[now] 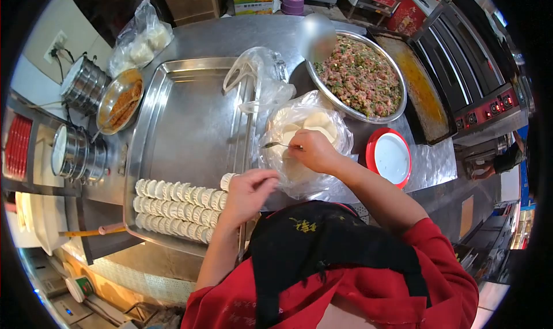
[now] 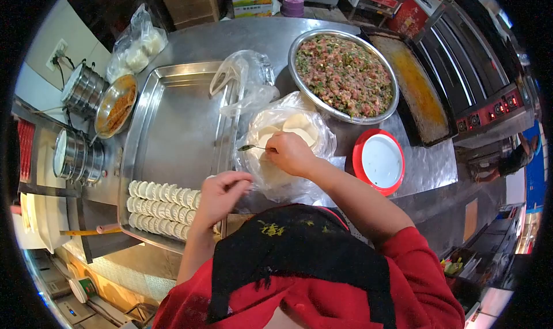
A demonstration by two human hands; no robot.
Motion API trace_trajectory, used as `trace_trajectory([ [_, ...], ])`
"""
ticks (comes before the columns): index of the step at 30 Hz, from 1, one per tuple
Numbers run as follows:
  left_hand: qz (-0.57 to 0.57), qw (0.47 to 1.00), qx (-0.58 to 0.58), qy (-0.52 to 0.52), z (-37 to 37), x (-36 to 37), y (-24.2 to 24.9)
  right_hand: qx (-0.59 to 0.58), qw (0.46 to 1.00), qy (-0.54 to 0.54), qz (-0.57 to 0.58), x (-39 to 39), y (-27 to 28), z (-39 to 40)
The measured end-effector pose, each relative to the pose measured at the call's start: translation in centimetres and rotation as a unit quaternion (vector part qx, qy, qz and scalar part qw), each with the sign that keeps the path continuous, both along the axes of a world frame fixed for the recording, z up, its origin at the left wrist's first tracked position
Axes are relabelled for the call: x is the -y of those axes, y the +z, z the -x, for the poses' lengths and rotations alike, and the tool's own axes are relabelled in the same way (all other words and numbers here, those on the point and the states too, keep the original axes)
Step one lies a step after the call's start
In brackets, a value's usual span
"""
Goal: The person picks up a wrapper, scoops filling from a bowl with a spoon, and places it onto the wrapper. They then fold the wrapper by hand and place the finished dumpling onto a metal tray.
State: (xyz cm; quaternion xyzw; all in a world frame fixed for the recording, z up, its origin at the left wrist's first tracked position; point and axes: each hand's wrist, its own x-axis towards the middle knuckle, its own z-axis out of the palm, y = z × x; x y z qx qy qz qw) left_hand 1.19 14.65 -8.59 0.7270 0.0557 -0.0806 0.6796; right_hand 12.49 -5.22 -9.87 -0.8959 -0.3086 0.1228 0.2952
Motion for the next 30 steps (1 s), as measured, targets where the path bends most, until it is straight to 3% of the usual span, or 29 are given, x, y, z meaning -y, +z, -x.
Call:
trace_trajectory([
  [2,-0.092,0.972,0.193,-0.100,-0.6,2.1,-0.2,0.020,1.000,-0.005,0.006,-0.2,-0.2,0.4],
  [3,-0.094,0.971,0.195,-0.105,-0.9,2.7,-0.7,0.037,0.999,-0.008,0.014,-0.3,-0.3,0.6],
  [5,-0.299,0.881,0.335,-0.147,-1.5,3.2,-2.1,0.032,0.999,-0.033,0.025,-1.0,0.5,1.1],
  [7,-0.349,0.870,0.312,-0.156,-1.3,2.9,-1.8,0.021,0.997,-0.060,0.035,-1.4,0.6,1.6],
  [9,-0.330,0.904,0.222,-0.159,-1.3,2.7,-1.2,0.042,0.997,-0.056,0.041,-1.6,0.3,1.6],
  [16,-0.346,0.917,0.155,-0.124,-2.1,2.1,-2.3,0.024,0.996,-0.068,-0.047,-1.1,-0.9,-0.2],
  [19,-0.333,0.920,0.191,-0.076,-2.4,1.7,-2.4,-0.083,0.988,-0.110,-0.070,-0.5,0.4,-0.6],
  [22,-0.326,0.923,0.204,-0.031,-2.9,1.6,-1.7,-0.252,0.937,-0.177,-0.164,0.6,3.2,-0.5],
  [25,-0.228,0.966,0.120,-0.024,-3.4,1.7,-0.6,-0.320,0.895,-0.208,-0.232,1.5,4.3,-0.9],
  [26,-0.052,0.998,0.006,-0.019,-3.6,1.8,-0.4,-0.320,0.894,-0.210,-0.233,1.7,4.9,-0.9],
  [27,0.126,0.986,-0.110,-0.014,-3.7,2.0,-0.2,-0.299,0.904,-0.208,-0.226,1.7,6.1,-0.6],
  [28,0.124,0.986,-0.112,-0.017,-3.9,2.4,-0.1,-0.278,0.912,-0.206,-0.218,1.7,6.6,-0.4],
  [30,0.333,0.918,-0.214,0.001,-4.6,3.1,0.3,-0.264,0.916,-0.204,-0.224,1.5,6.4,0.2],
])
